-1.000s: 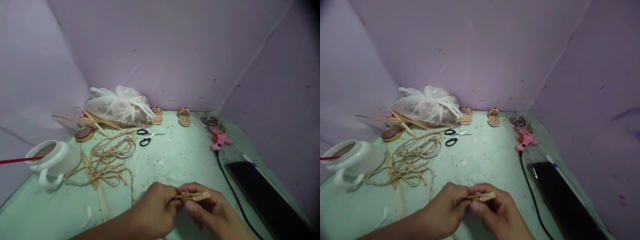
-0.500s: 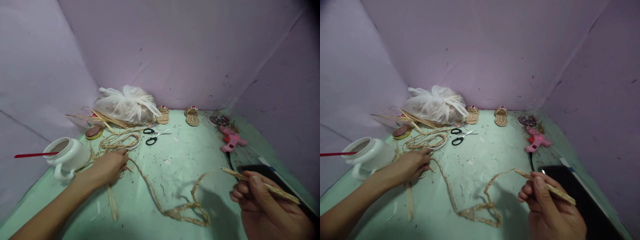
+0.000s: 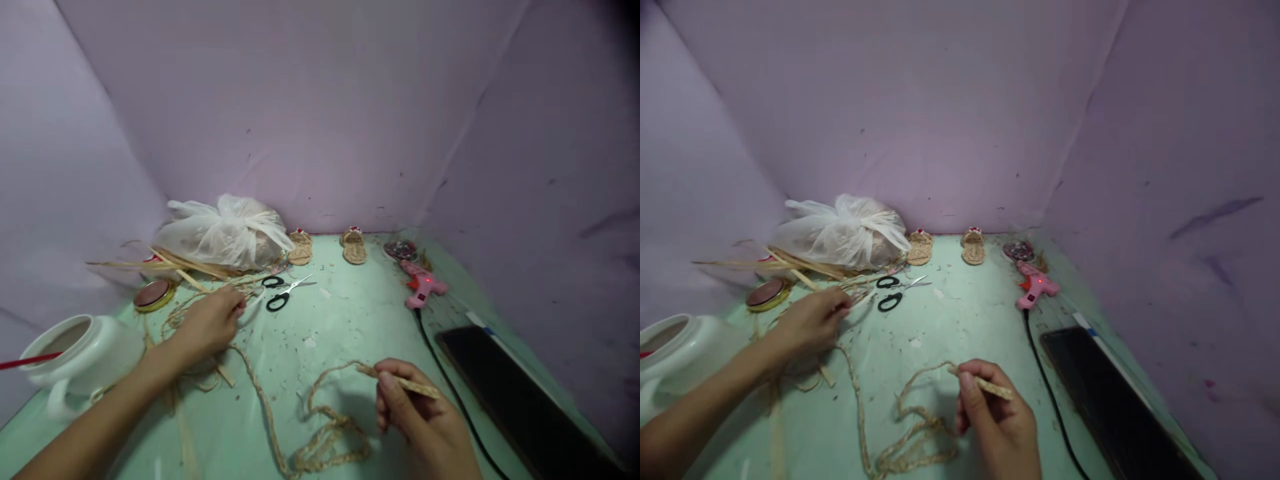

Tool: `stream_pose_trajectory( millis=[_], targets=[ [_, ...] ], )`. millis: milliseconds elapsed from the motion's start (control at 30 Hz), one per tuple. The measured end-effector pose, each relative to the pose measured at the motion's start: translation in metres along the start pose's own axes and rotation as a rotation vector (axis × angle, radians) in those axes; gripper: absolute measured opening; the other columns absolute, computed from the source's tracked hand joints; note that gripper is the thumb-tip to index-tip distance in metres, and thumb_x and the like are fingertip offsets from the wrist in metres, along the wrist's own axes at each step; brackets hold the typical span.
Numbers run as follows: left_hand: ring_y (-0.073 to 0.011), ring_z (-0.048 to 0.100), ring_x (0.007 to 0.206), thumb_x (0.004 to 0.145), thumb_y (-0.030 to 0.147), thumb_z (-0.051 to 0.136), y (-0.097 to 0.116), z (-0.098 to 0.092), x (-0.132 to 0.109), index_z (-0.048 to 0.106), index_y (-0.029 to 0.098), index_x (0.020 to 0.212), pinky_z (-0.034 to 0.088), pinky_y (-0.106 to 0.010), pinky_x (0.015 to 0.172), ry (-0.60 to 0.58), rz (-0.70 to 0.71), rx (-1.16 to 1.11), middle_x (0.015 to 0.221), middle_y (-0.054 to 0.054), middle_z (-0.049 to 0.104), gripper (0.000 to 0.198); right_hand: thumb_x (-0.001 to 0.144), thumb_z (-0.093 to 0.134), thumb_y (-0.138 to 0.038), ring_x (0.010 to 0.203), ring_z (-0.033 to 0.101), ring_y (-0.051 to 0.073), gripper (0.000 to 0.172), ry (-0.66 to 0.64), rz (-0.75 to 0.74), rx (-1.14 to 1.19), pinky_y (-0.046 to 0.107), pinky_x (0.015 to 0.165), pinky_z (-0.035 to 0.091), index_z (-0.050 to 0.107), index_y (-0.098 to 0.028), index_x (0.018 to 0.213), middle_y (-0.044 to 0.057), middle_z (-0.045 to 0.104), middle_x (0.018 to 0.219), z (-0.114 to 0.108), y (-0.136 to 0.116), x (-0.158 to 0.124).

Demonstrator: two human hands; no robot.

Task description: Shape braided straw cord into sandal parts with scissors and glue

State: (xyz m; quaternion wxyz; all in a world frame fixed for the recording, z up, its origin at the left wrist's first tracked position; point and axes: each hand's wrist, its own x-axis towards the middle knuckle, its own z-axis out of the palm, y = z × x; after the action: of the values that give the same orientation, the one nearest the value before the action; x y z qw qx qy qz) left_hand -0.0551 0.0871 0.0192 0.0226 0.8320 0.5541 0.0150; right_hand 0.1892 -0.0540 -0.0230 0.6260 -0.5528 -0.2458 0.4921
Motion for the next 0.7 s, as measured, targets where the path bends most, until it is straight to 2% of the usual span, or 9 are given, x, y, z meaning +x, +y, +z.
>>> stream_pose_trajectory(
  millis=[67, 167, 267, 400, 467, 533, 600, 700],
  targets=[
    [-0.0168, 0.054, 0.067, 0.081, 0.026, 0.038, 0.006, -0.019, 0.014, 0.054, 0.018, 0.074, 0.04, -0.026, 0.061, 0.108, 0.05, -0.171, 0.07, -0.002, 0.058, 0.02, 0.063, 0.072, -0.046, 0.041, 0.045, 0.009, 0.032, -0.024, 0.006, -0.009, 0.02, 0.043, 0.037, 0.063, -0.016, 0.072, -0.003, 0.051, 0.045, 0.005, 0.002, -0.002],
    [-0.0163, 0.054, 0.071, 0.08, 0.025, 0.039, 0.034, -0.031, 0.045, 0.055, 0.019, 0.074, 0.041, -0.026, 0.064, 0.115, 0.186, -0.204, 0.074, -0.002, 0.059, 0.018, 0.062, 0.071, -0.048, 0.039, 0.043, 0.009, 0.034, -0.048, 0.01, 0.001, 0.021, 0.041, 0.035, 0.063, -0.016, 0.071, -0.003, 0.049, 0.043, 0.008, 0.008, -0.002],
    [-0.0179, 0.056, 0.077, 0.075, 0.016, 0.044, 0.075, -0.016, 0.082, 0.059, 0.017, 0.075, 0.041, -0.027, 0.067, 0.058, 0.324, -0.127, 0.083, -0.004, 0.061, 0.015, 0.062, 0.071, -0.049, 0.037, 0.041, 0.008, 0.035, -0.057, 0.007, 0.024, 0.021, 0.039, 0.032, 0.063, -0.016, 0.07, -0.004, 0.048, 0.042, 0.01, 0.014, -0.002],
    [-0.0224, 0.059, 0.079, 0.07, 0.009, 0.048, 0.117, 0.017, 0.114, 0.063, 0.015, 0.081, 0.042, -0.031, 0.069, 0.03, 0.371, -0.062, 0.089, -0.01, 0.062, 0.019, 0.062, 0.07, -0.05, 0.036, 0.04, 0.008, 0.035, -0.04, -0.005, 0.022, 0.02, 0.038, 0.033, 0.063, -0.016, 0.068, -0.005, 0.046, 0.042, 0.011, 0.015, 0.002],
    [-0.0237, 0.06, 0.081, 0.073, 0.011, 0.047, 0.124, 0.026, 0.112, 0.063, 0.014, 0.09, 0.042, -0.033, 0.07, 0.021, 0.355, -0.06, 0.094, -0.013, 0.062, 0.023, 0.062, 0.07, -0.049, 0.037, 0.041, 0.008, 0.034, -0.012, -0.015, 0.019, 0.02, 0.039, 0.034, 0.062, -0.016, 0.069, -0.005, 0.046, 0.042, 0.009, 0.013, 0.003],
    [-0.0236, 0.06, 0.087, 0.079, 0.017, 0.043, 0.121, 0.029, 0.097, 0.059, 0.016, 0.103, 0.042, -0.033, 0.074, 0.022, 0.323, -0.08, 0.102, -0.012, 0.062, 0.028, 0.064, 0.071, -0.046, 0.04, 0.045, 0.008, 0.031, 0.04, -0.044, 0.025, 0.02, 0.041, 0.036, 0.063, -0.017, 0.072, -0.004, 0.049, 0.045, 0.003, 0.009, 0.004],
    [-0.0215, 0.058, 0.094, 0.085, 0.024, 0.038, 0.109, 0.026, 0.073, 0.055, 0.019, 0.111, 0.042, -0.031, 0.078, 0.018, 0.288, -0.112, 0.106, -0.009, 0.061, 0.031, 0.065, 0.072, -0.042, 0.046, 0.049, 0.009, 0.028, 0.131, -0.113, 0.05, 0.02, 0.047, 0.04, 0.064, -0.019, 0.077, -0.003, 0.055, 0.051, -0.006, 0.004, 0.006],
    [-0.0212, 0.06, 0.087, 0.086, 0.03, 0.037, 0.079, 0.015, 0.026, 0.061, 0.021, 0.098, 0.042, -0.031, 0.074, -0.074, 0.213, -0.109, 0.094, -0.007, 0.064, 0.029, 0.066, 0.073, -0.037, 0.055, 0.053, 0.01, 0.024, 0.247, -0.25, 0.125, 0.021, 0.052, 0.043, 0.064, -0.023, 0.083, -0.003, 0.059, 0.058, -0.021, -0.005, 0.01]
  ],
)
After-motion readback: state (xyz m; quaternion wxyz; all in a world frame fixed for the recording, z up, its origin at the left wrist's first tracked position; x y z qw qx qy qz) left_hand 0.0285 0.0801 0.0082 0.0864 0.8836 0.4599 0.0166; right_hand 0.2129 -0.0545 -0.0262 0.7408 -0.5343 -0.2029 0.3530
